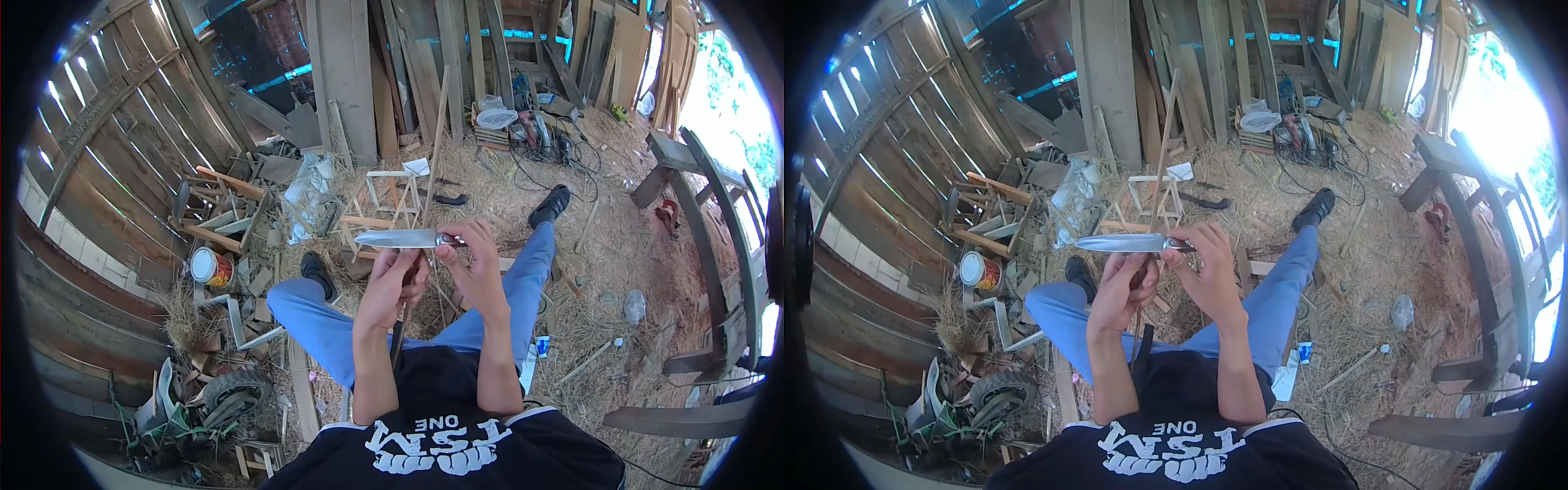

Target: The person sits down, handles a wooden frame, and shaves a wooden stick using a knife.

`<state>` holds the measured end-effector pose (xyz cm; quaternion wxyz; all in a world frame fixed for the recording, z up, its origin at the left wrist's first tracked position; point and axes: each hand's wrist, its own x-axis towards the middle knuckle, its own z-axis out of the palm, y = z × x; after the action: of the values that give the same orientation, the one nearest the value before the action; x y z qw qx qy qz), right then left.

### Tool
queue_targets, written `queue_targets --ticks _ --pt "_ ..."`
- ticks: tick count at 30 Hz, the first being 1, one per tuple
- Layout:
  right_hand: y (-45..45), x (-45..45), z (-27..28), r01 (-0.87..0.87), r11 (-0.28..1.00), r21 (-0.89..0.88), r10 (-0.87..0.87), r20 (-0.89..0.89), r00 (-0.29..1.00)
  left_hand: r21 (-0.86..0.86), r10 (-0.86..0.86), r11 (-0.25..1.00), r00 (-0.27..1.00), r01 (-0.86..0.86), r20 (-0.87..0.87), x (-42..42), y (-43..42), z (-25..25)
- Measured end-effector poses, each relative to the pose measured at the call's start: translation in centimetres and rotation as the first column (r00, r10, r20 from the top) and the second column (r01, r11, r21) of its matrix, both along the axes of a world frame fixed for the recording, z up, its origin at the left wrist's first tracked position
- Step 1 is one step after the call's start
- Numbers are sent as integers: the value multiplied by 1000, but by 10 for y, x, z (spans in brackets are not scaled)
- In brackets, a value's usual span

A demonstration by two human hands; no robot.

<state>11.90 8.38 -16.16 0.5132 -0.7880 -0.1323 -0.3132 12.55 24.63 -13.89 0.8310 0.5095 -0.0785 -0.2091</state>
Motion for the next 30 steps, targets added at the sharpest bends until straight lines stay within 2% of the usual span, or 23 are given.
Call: queue_targets --ticks 5,8,11,14,17,20,23,30 --pt "-4 2 -3 -21 1000 -10 21 3 1000 20 -77 997 997 77 8 5 4 -11" --pt "-4 4 -3 -4 1000 -14 4 15 1000 75 18 997 999 -15 -34 1 -5 -9" --pt "-6 4 -2 16 999 -40 -14 47 999 69 44 997 997 -40 -60 4 -8 -14" --pt "-6 4 -1 9 999 -38 -8 41 999 69 149 987 987 -145 -65 -2 -14 -6" --pt "-6 4 -2 -10 999 -42 11 36 999 84 136 988 985 -127 -107 -1 -12 -7" --pt "-8 2 -5 -51 997 -57 51 6 999 49 2 999 993 4 -117 3 -1 -13" --pt "-5 1 -3 -76 997 -17 77 14 997 2 -52 999 994 52 -94 3 4 -12" --pt "-10 4 -10 -30 998 -61 37 110 993 -6 -100 995 990 100 -99 2 5 -11"
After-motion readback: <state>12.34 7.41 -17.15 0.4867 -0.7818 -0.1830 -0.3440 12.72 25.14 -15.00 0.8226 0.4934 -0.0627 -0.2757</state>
